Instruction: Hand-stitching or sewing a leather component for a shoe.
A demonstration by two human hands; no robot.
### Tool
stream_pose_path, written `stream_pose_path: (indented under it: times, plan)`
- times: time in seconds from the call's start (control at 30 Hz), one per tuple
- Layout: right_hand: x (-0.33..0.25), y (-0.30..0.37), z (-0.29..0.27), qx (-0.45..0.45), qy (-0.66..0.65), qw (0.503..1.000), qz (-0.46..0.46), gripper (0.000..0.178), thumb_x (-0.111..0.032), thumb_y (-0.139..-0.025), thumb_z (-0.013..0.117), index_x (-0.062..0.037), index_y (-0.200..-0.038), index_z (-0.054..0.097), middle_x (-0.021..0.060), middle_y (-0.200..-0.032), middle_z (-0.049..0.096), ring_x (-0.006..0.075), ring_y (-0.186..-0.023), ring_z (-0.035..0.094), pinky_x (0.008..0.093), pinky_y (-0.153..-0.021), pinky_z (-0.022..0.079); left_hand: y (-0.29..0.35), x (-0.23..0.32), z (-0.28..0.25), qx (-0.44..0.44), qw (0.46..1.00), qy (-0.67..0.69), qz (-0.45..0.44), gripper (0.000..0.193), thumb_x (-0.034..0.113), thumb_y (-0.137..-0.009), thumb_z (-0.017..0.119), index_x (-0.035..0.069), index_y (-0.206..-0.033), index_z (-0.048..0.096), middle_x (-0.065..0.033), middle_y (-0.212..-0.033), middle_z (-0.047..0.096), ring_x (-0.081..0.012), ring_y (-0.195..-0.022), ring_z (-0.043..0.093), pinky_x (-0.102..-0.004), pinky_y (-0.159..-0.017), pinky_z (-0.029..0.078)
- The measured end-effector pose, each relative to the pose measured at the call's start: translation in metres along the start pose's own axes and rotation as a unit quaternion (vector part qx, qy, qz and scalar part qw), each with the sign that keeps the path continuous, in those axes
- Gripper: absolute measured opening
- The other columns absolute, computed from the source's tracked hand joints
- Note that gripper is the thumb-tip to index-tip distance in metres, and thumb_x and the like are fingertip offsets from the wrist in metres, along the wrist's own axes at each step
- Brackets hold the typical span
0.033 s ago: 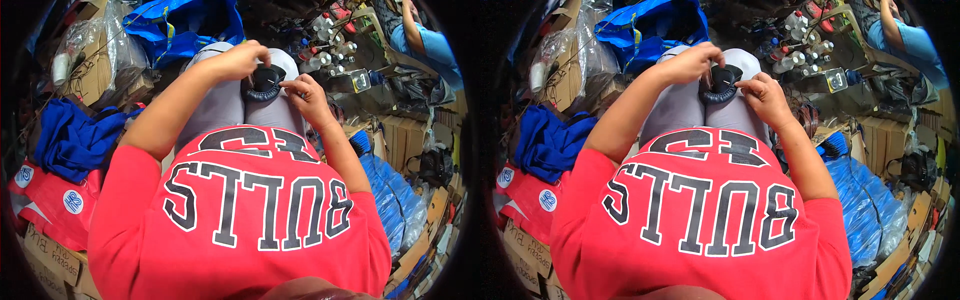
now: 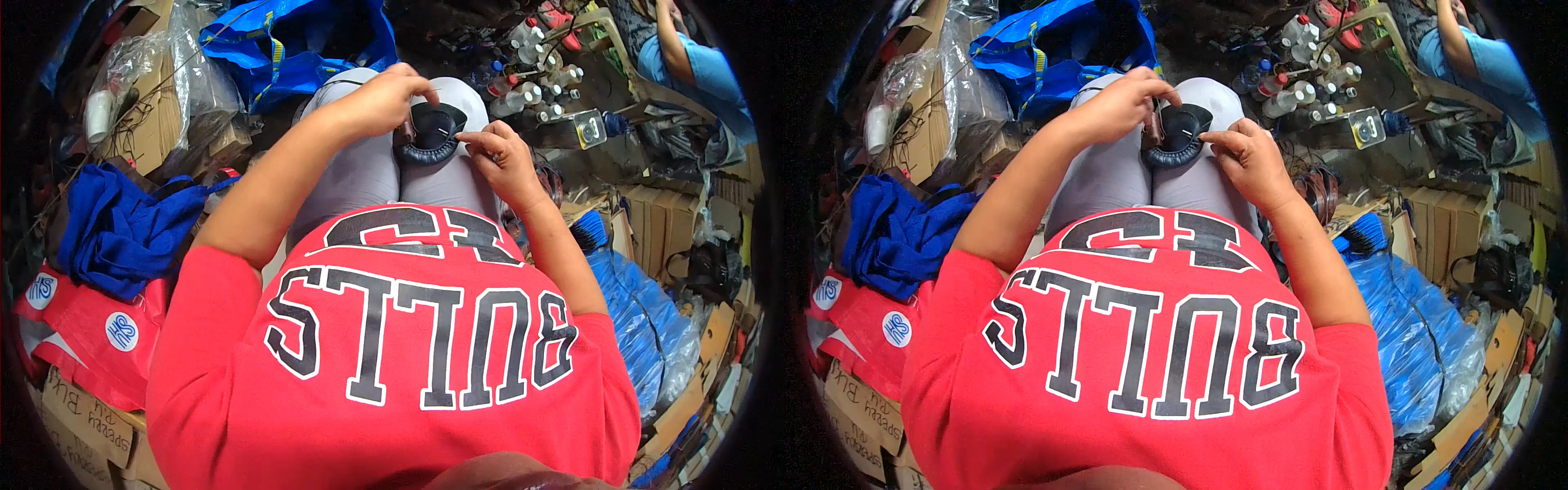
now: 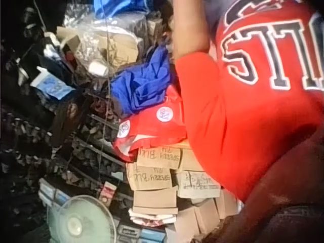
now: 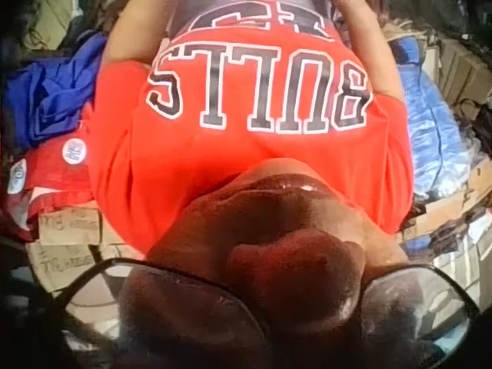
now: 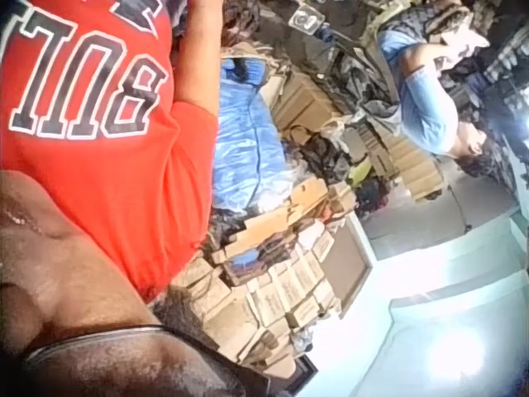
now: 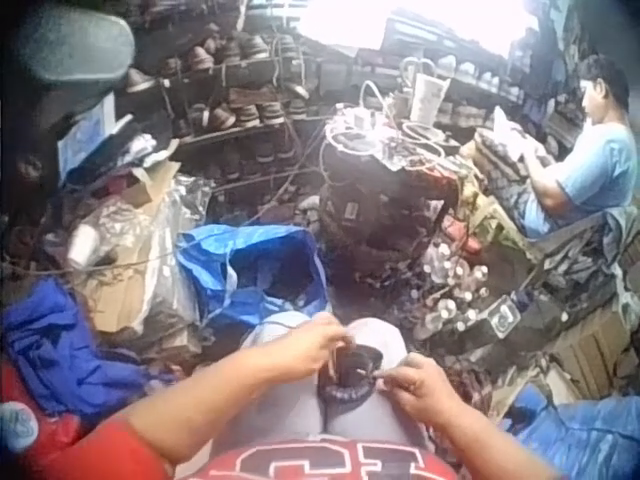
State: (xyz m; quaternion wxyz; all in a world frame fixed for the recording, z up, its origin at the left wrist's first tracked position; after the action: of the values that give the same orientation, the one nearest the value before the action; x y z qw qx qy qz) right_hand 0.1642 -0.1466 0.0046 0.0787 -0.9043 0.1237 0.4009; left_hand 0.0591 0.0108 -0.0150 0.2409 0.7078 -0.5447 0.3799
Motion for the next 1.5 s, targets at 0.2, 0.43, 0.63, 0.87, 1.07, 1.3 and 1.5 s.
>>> stream_pose_path:
  times: [0.2,0.43,0.63,0.87,1.07,1.3,1.5]
  plan:
    - [-0.01,0.021,0.011,0.03,0.159,0.985,-0.06,0.037,-0.006,-0.076,0.063,-0.016,-0.112,0.064,0.0052,-0.079,0.056,0.0226,-0.08,0.055,0.0364,-0.079,0.037,0.041,0.011,0.009,0.06,0.993,0.093,-0.03,0.027,-0.006,-0.072,0.063,0.008,-0.095,0.067,-0.0078,-0.079,0.054,-0.0226,-0.077,0.061,-0.033,-0.069,0.049]
    - [-0.01,0.02,0.008,0.031,0.14,0.989,-0.047,0.034,-0.006,-0.077,0.064,-0.0151,-0.109,0.067,0.0048,-0.079,0.056,0.0228,-0.079,0.055,0.036,-0.077,0.04,0.043,0.03,0.01,0.144,0.969,-0.196,0.031,0.013,0.004,-0.067,0.072,0.012,-0.078,0.069,-0.0024,-0.073,0.059,-0.0207,-0.079,0.055,-0.0319,-0.069,0.041]
    - [0.016,0.014,0.005,-0.019,-0.053,0.995,0.079,0.036,0.006,-0.077,0.058,-0.0119,-0.108,0.068,0.0041,-0.08,0.051,0.0133,-0.076,0.052,0.0255,-0.07,0.044,0.034,0.018,0.008,0.123,0.99,-0.004,0.066,0.018,0.007,-0.065,0.074,0.016,-0.081,0.072,-0.0014,-0.069,0.053,-0.0198,-0.075,0.049,-0.0321,-0.068,0.039]
    - [0.03,-0.002,0.003,-0.077,-0.091,0.99,0.079,0.042,0.012,-0.074,0.05,-0.0116,-0.104,0.069,0.0021,-0.085,0.048,0.0122,-0.081,0.05,0.0231,-0.078,0.042,0.024,0.01,0.012,0.12,0.988,-0.069,0.063,0.023,0.007,-0.065,0.074,0.021,-0.084,0.075,-0.0019,-0.067,0.047,-0.0202,-0.072,0.045,-0.0326,-0.066,0.039]
    - [0.032,-0.006,0.004,-0.094,-0.1,0.987,0.088,0.042,0.014,-0.074,0.049,-0.0111,-0.101,0.07,0.0015,-0.085,0.048,0.0124,-0.082,0.049,0.0229,-0.079,0.042,0.024,0.009,0.013,0.108,0.99,-0.074,0.06,0.024,0.006,-0.065,0.073,0.021,-0.083,0.075,-0.0017,-0.069,0.048,-0.0203,-0.073,0.045,-0.0328,-0.067,0.039]
    - [0.036,-0.008,0.005,-0.099,-0.105,0.986,0.088,0.039,0.012,-0.076,0.05,-0.0101,-0.1,0.07,0.002,-0.087,0.05,0.0125,-0.084,0.05,0.0225,-0.079,0.042,0.021,0.01,0.013,0.101,0.991,-0.074,0.053,0.024,0.005,-0.065,0.073,0.021,-0.083,0.075,-0.0011,-0.07,0.049,-0.0203,-0.075,0.046,-0.0327,-0.069,0.04]
    - [0.041,-0.008,0.007,-0.108,-0.12,0.983,0.09,0.037,0.01,-0.078,0.05,-0.0099,-0.101,0.071,0.0012,-0.087,0.05,0.0115,-0.083,0.049,0.0215,-0.078,0.042,0.02,0.007,0.015,0.096,0.992,-0.072,0.047,0.024,0.005,-0.066,0.072,0.021,-0.083,0.075,-0.001,-0.07,0.051,-0.0202,-0.075,0.047,-0.0325,-0.069,0.04]
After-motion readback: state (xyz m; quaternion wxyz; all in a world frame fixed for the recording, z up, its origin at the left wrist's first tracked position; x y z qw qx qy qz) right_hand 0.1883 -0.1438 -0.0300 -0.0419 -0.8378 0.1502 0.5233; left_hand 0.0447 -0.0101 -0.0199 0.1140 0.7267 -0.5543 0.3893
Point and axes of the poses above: each hand's wrist, its own y-axis away from the middle knuckle, its own z-axis out of the palm, x = y × z, the point moved 6 cm from there along -y, towards the middle knuckle
